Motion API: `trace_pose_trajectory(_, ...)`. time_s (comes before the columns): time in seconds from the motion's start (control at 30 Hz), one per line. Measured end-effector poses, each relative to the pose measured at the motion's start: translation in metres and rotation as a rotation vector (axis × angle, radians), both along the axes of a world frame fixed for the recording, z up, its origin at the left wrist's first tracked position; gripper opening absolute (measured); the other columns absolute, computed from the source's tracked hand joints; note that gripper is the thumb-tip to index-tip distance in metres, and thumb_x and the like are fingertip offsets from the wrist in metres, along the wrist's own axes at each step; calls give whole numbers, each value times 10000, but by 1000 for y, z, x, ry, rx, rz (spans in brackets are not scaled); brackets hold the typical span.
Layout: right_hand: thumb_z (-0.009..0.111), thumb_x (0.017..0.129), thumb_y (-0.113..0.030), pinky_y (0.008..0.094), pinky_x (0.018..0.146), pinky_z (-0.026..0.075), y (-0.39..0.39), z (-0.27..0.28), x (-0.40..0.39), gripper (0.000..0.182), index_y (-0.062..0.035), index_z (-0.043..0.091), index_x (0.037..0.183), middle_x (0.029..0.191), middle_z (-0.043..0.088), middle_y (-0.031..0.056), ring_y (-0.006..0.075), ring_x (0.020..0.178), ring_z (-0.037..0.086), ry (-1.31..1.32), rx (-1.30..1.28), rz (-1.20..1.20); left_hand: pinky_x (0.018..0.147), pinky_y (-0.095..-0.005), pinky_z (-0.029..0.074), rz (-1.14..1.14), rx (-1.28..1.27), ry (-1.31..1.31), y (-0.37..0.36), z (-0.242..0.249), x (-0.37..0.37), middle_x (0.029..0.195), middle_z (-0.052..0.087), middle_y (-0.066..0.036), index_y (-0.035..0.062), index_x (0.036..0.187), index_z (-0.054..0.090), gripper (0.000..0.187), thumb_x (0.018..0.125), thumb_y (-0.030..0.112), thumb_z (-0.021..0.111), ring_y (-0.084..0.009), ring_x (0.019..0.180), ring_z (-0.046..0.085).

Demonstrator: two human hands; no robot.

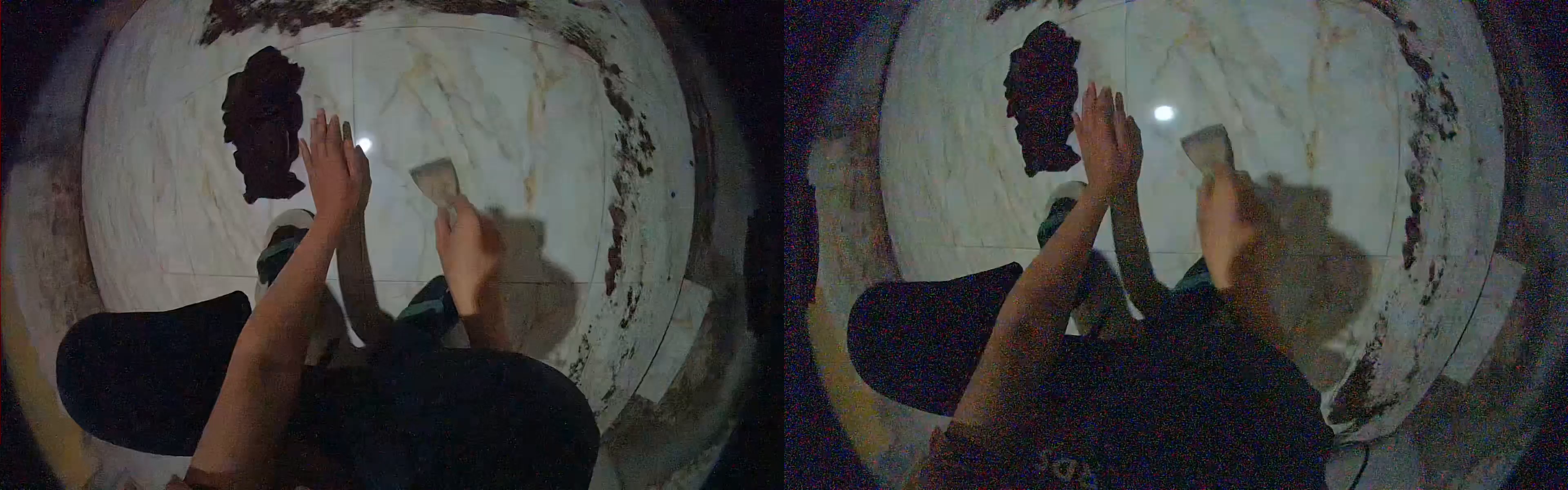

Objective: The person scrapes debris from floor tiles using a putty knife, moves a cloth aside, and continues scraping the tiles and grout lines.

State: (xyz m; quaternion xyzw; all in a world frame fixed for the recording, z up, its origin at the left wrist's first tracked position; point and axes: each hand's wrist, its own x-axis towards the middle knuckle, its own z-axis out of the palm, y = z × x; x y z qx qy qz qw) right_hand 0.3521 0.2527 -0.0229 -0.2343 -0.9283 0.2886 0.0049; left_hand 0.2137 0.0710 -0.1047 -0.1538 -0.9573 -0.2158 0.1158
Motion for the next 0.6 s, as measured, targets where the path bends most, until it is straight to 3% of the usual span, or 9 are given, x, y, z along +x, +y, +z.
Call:
trace_pose_trajectory(0.07, 659, 942, -288, 504, 818, 562, 12, 11, -66, 298, -68, 701, 1138, 982, 721, 243, 442, 930, 694, -109, -54, 107, 1236, -574, 126, -41, -4, -6, 12, 1, 8, 1619, 321, -203, -5, 1452, 455, 467, 1032, 200, 447, -367, 1523, 267)
trace_pose_trajectory(0.13, 655, 935, -281, 498, 838, 555, 16, 5, -113, 328, -81, 684, 1194, 1021, 719, 237, 431, 985, 682, -158, -101, 20, 1237, -570, 129, -86, -4, -44, 18, 9, 9, 1626, 319, -192, 4, 1451, 461, 468, 1029, 204, 461, -350, 1525, 273)
trace_pose_trajectory(0.23, 662, 933, -273, 509, 821, 553, 28, 27, -80, 304, -91, 685, 1176, 1032, 723, 223, 432, 961, 684, -37, -133, -61, 1238, -569, 130, -123, -6, -19, 26, 14, 7, 1631, 313, -185, 17, 1459, 456, 471, 1027, 206, 462, -349, 1523, 278)
trace_pose_trajectory(0.27, 673, 942, -276, 496, 793, 558, 30, 19, -45, 273, -100, 693, 1149, 1007, 730, 214, 409, 911, 708, 41, -58, -123, 1239, -570, 129, -141, 30, -39, 33, 23, 12, 1632, 314, -178, 26, 1468, 452, 475, 1026, 199, 464, -347, 1523, 278)
trace_pose_trajectory(0.33, 681, 952, -270, 461, 780, 564, 35, 19, 30, 244, -85, 705, 1109, 993, 739, 200, 373, 906, 731, 121, -209, -181, 1239, -567, 131, -161, 12, -66, 41, 22, 20, 1630, 317, -180, 23, 1469, 453, 479, 1026, 206, 459, -351, 1522, 278)
trace_pose_trajectory(0.43, 680, 959, -262, 428, 785, 567, 37, 35, 86, 245, -73, 700, 1114, 978, 745, 194, 345, 949, 739, -301, -174, -241, 1244, -554, 134, -192, 26, -118, 56, 7, 51, 1625, 324, -182, 17, 1476, 445, 499, 1026, 231, 436, -361, 1522, 273)
trace_pose_trajectory(0.5, 687, 951, -245, 421, 771, 562, 25, 18, 94, 257, -57, 699, 1127, 967, 747, 194, 355, 936, 738, -88, -232, -317, 1247, -549, 133, -193, 58, -211, 58, 1, 67, 1637, 313, -159, 48, 1518, 404, 534, 1026, 253, 436, -335, 1535, 251)
trace_pose_trajectory(0.6, 690, 946, -237, 411, 782, 561, 40, -15, 31, 265, -49, 703, 1132, 962, 746, 203, 354, 907, 739, 64, -48, -226, 1246, -550, 138, -240, 43, -210, 67, 4, 80, 1626, 329, -169, 32, 1498, 424, 523, 1019, 244, 436, -359, 1528, 256)
